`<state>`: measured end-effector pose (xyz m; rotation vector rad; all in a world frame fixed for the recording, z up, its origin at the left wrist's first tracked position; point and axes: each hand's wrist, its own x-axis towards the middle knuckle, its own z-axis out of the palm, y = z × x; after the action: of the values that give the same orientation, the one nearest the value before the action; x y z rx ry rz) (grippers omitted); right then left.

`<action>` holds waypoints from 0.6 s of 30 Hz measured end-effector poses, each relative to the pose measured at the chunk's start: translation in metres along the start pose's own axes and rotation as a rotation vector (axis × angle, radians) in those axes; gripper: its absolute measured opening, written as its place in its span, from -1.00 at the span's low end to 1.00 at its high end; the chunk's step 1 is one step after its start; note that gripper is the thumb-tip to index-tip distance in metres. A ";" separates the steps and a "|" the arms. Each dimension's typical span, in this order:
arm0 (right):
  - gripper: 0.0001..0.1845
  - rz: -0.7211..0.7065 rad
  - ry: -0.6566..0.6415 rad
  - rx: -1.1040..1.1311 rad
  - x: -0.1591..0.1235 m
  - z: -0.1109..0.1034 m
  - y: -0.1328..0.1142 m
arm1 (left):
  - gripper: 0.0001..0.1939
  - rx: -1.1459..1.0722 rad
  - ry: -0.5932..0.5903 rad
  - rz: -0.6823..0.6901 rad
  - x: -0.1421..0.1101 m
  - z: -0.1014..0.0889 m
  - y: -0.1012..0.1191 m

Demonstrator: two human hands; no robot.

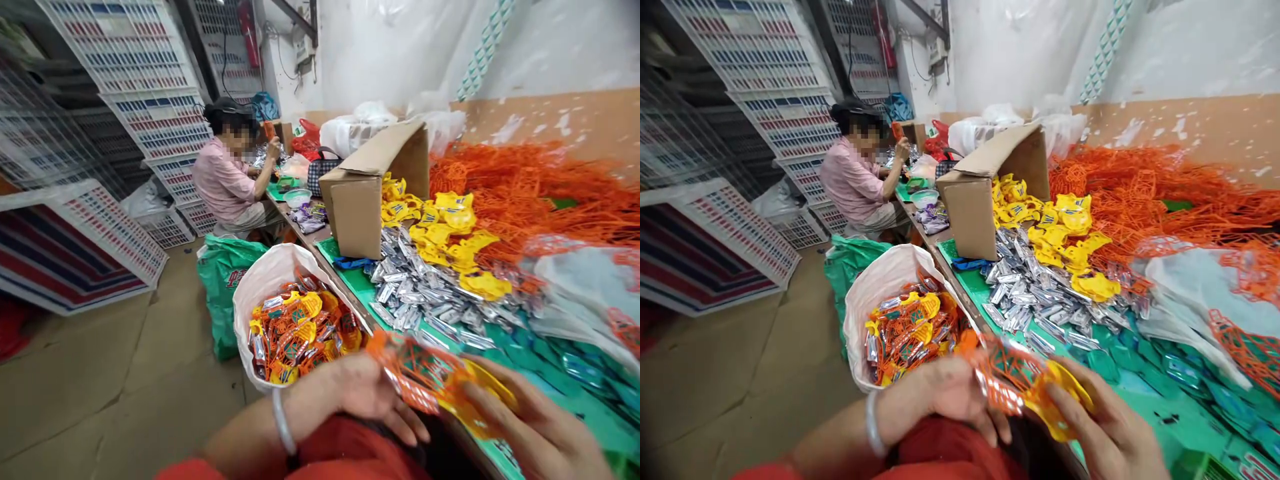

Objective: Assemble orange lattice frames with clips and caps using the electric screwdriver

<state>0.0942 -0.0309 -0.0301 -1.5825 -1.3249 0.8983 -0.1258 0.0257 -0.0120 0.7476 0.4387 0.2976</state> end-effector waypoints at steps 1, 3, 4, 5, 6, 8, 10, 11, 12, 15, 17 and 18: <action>-0.55 0.102 -0.074 0.099 0.006 0.010 -0.010 | -0.48 -0.049 0.047 -0.009 -0.013 -0.006 0.007; -0.52 0.164 -0.212 0.236 0.020 0.035 -0.025 | -0.48 -0.069 0.129 0.030 -0.038 -0.019 0.020; -0.52 0.150 -0.296 0.238 0.028 0.047 -0.029 | -0.46 -0.006 0.191 0.063 -0.049 -0.026 0.024; -0.56 0.113 -0.355 0.186 0.035 0.060 -0.032 | -0.45 0.125 0.296 0.097 -0.059 -0.033 0.027; -0.61 0.071 -0.402 0.093 0.043 0.073 -0.034 | -0.49 0.342 0.431 0.096 -0.067 -0.039 0.029; -0.70 0.038 -0.420 -0.039 0.056 0.099 -0.036 | -0.61 0.691 0.653 0.063 -0.079 -0.053 0.031; -0.73 0.018 -0.410 -0.183 0.064 0.125 -0.038 | -0.67 0.839 0.762 0.000 -0.084 -0.067 0.029; -0.74 0.004 -0.411 -0.266 0.065 0.138 -0.038 | -0.66 0.889 0.799 -0.048 -0.086 -0.074 0.027; -0.74 -0.015 -0.419 -0.349 0.065 0.149 -0.039 | -0.65 0.941 0.828 -0.104 -0.086 -0.080 0.024; -0.70 -0.080 -0.473 -0.576 0.056 0.173 -0.039 | -0.70 1.079 0.871 -0.260 -0.084 -0.089 0.016; -0.69 -0.122 -0.521 -0.698 0.050 0.180 -0.038 | -0.72 1.166 0.868 -0.333 -0.083 -0.089 0.011; -0.70 -0.141 -0.546 -0.748 0.049 0.182 -0.037 | -0.74 1.213 0.865 -0.359 -0.082 -0.088 0.009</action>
<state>-0.0773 0.0493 -0.0625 -1.8086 -2.3293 0.8193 -0.2409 0.0500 -0.0403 1.6823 1.6301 -0.0438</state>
